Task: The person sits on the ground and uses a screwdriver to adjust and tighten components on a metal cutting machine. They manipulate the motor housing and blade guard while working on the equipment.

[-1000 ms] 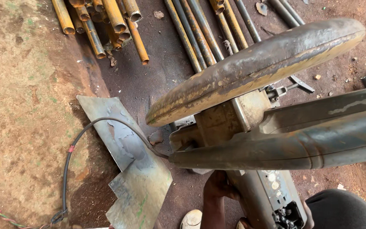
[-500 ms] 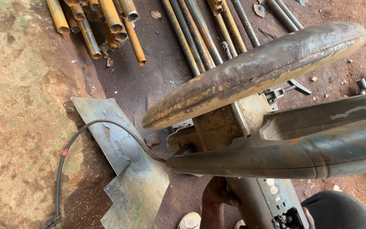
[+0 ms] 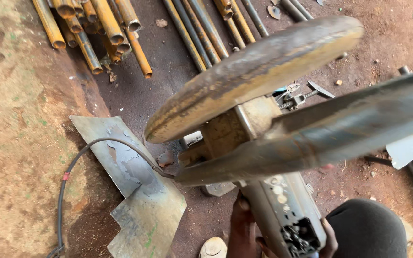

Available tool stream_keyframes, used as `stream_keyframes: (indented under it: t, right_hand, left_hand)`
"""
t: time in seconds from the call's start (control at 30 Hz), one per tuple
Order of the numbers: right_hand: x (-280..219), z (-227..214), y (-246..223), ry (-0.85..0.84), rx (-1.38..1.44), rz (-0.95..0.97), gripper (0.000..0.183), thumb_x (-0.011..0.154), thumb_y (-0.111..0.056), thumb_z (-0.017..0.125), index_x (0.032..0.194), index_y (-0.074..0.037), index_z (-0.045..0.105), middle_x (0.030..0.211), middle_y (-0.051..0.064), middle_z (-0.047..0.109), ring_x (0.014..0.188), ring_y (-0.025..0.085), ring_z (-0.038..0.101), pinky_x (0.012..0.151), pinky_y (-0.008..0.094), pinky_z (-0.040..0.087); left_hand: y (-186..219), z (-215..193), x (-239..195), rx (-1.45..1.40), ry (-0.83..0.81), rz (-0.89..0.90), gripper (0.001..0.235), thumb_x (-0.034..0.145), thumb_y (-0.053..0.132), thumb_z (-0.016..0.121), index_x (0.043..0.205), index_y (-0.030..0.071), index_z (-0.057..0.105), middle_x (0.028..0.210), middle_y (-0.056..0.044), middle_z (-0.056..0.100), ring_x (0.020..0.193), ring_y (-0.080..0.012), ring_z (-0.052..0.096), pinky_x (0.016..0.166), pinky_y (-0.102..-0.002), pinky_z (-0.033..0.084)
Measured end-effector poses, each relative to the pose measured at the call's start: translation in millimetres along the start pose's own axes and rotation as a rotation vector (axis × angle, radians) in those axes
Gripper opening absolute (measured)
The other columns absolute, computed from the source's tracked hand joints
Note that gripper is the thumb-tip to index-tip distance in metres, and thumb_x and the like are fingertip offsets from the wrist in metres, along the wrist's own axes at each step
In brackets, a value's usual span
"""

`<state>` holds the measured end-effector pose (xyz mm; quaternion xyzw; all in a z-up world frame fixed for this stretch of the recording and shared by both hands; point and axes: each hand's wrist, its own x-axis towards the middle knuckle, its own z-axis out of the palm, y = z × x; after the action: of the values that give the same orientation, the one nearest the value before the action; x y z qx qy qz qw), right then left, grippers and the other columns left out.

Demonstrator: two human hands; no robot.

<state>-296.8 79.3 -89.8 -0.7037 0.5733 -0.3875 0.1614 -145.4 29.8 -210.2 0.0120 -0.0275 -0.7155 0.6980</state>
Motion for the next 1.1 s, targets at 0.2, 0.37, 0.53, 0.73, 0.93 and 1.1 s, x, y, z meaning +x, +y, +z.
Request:
stream_keyframes:
  t: [0.2, 0.37, 0.53, 0.73, 0.93, 1.1]
  right_hand:
    - [6.5, -5.4, -26.0, 0.004, 0.243, 0.122, 0.049, 0.087, -0.03, 0.077, 0.125, 0.001, 0.07, 0.097, 0.017, 0.068, 0.061, 0.007, 0.052, 0.059, 0.023, 0.041]
    - [92.3, -41.5, -54.4, 0.141, 0.37, 0.506, 0.028, 0.098, -0.018, 0.072, 0.117, 0.002, 0.074, 0.074, 0.015, 0.068, 0.053, 0.01, 0.046, 0.049, 0.025, 0.034]
    - [205.5, -31.3, -64.5, -0.388, 0.315, 0.598, 0.027, 0.089, -0.013, 0.068, 0.113, -0.009, 0.079, 0.068, 0.007, 0.064, 0.056, 0.014, 0.052, 0.052, 0.029, 0.04]
    - [215.2, -9.9, -62.9, -0.502, 0.409, 0.579, 0.017, 0.089, -0.011, 0.071, 0.103, -0.006, 0.08, 0.077, 0.006, 0.076, 0.064, 0.013, 0.064, 0.06, 0.028, 0.051]
    - [215.7, -8.2, -55.7, -0.392, 0.568, 0.511, 0.009, 0.088, -0.006, 0.075, 0.096, -0.004, 0.078, 0.088, 0.007, 0.078, 0.075, 0.012, 0.069, 0.07, 0.028, 0.057]
    - [220.6, 2.3, -53.5, -0.469, 0.645, 0.519, 0.007, 0.087, -0.006, 0.075, 0.093, -0.004, 0.077, 0.089, 0.005, 0.077, 0.079, 0.01, 0.07, 0.074, 0.027, 0.059]
  left_hand:
    - [3.0, 22.9, 15.8, -0.081, -0.057, -0.052, 0.089, 0.096, 0.055, 0.067, 0.157, -0.002, 0.035, 0.135, -0.032, 0.058, 0.119, -0.039, 0.065, 0.098, -0.046, 0.061]
    - [5.7, 56.1, 23.2, -0.191, -0.117, -0.09, 0.091, 0.097, 0.057, 0.065, 0.158, -0.002, 0.033, 0.136, -0.034, 0.057, 0.121, -0.041, 0.064, 0.099, -0.048, 0.061]
    - [8.9, 93.2, 16.1, -0.246, -0.151, -0.125, 0.093, 0.097, 0.06, 0.063, 0.159, -0.002, 0.032, 0.137, -0.036, 0.056, 0.122, -0.0429, 0.063, 0.101, -0.049, 0.06]
    - [13.8, 112.8, 12.1, -0.279, -0.168, -0.151, 0.095, 0.098, 0.062, 0.062, 0.16, -0.002, 0.03, 0.138, -0.038, 0.055, 0.124, -0.0452, 0.062, 0.102, -0.051, 0.06]
    - [7.4, 113.1, 15.3, -0.28, -0.207, -0.159, 0.097, 0.099, 0.065, 0.06, 0.162, -0.002, 0.028, 0.139, -0.04, 0.053, 0.126, -0.0475, 0.061, 0.104, -0.053, 0.059]
    - [9.8, 101.3, 3.9, -0.241, -0.15, -0.143, 0.092, 0.1, 0.062, 0.06, 0.162, 0.001, 0.029, 0.14, -0.039, 0.052, 0.129, -0.0473, 0.06, 0.106, -0.053, 0.059]
